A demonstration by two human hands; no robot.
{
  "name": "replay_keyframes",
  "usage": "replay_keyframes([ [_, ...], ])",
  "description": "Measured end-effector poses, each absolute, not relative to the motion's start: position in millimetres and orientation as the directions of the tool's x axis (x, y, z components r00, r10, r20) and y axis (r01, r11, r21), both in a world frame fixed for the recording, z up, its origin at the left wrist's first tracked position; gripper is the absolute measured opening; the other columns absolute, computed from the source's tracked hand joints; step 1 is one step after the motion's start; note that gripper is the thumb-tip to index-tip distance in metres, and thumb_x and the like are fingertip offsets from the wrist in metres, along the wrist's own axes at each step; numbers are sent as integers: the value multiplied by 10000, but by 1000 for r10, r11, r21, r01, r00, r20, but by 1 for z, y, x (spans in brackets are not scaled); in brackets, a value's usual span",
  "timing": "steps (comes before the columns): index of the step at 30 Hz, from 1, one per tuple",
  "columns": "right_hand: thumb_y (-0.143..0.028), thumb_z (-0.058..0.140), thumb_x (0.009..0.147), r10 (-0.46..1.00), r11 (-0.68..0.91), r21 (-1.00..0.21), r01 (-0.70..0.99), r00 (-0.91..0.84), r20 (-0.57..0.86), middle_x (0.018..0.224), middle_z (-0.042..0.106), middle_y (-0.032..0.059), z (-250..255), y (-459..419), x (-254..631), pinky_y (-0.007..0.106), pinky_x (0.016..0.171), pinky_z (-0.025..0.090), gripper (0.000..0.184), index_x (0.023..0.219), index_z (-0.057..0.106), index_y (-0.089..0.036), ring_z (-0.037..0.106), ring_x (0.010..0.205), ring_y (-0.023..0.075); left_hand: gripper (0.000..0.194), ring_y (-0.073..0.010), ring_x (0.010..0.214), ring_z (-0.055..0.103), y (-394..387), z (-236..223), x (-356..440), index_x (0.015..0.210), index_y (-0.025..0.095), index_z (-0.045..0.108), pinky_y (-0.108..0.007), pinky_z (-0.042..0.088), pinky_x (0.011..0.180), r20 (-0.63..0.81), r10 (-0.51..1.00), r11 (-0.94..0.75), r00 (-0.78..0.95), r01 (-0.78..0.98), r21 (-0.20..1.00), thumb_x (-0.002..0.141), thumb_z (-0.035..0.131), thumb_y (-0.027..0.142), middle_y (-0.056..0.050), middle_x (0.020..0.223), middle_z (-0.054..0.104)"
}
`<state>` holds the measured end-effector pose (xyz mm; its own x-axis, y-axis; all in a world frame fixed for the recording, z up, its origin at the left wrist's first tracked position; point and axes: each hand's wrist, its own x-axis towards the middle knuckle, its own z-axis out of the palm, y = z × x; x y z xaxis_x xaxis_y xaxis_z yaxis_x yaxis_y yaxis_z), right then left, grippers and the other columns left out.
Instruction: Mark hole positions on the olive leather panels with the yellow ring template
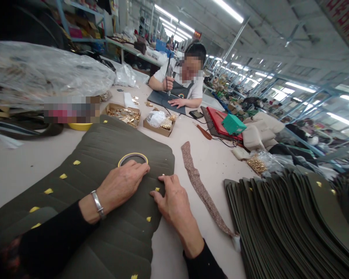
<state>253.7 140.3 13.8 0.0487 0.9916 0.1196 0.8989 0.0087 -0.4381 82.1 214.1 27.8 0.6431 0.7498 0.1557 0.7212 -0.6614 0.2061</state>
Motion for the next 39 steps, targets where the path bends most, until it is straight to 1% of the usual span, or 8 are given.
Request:
replay_keyframes([
  [6,-253,728,762,1000,-24,-415,909,29,8,1021,584,61,24,135,253,335,783,495,285,1034,650,-218,628,823,200,181,-200,874,574,214,30,82,964,204,548,-273,472,668,143,755,-655,640,727,206,929,391,122,-42,871,641],
  [11,-287,772,706,999,-23,-411,911,2,-51,997,595,59,30,132,255,345,801,490,449,1113,596,-217,627,899,233,174,-196,885,567,215,28,82,978,206,549,-277,475,699,150,755,-655,638,724,214,947,384,157,-43,871,637],
  [16,-292,789,682,995,4,-417,909,-44,-87,955,623,44,30,133,260,313,750,484,424,1062,616,-219,629,868,217,169,-193,879,561,215,27,82,984,201,552,-272,473,697,141,752,-659,644,722,211,953,387,175,-48,871,637],
  [20,-260,731,749,1000,-16,-386,922,8,-23,995,625,70,36,127,251,328,751,486,360,1080,605,-198,627,852,216,177,-193,890,564,215,27,81,979,200,550,-277,475,715,141,748,-663,649,716,220,957,375,175,-46,873,637],
  [25,-171,602,845,989,142,-508,850,-138,47,889,647,23,46,118,235,280,722,487,185,1023,602,-221,617,776,165,167,-201,900,567,216,25,81,997,203,544,-281,476,712,140,749,-661,647,718,220,947,389,168,-44,875,635],
  [30,-200,691,783,985,159,-396,905,-173,0,952,634,47,43,120,235,330,787,482,254,1024,614,-222,599,894,213,166,-202,915,590,214,37,78,991,200,549,-292,477,732,136,735,-676,664,703,221,935,400,155,-53,919,651],
  [35,-283,811,663,961,192,-374,907,-250,-115,1018,606,72,44,121,240,364,839,483,470,1089,630,-201,569,959,246,150,-240,735,659,195,62,70,962,210,559,-325,468,604,-152,692,-686,706,708,165,891,446,140,-43,783,679],
  [39,-293,850,597,935,245,-409,879,-326,-139,1061,589,71,47,122,245,350,859,485,553,1095,633,-191,549,999,240,187,-264,768,671,176,66,66,971,207,576,-357,485,630,-316,596,-738,738,659,148,875,447,110,-62,820,697],
])
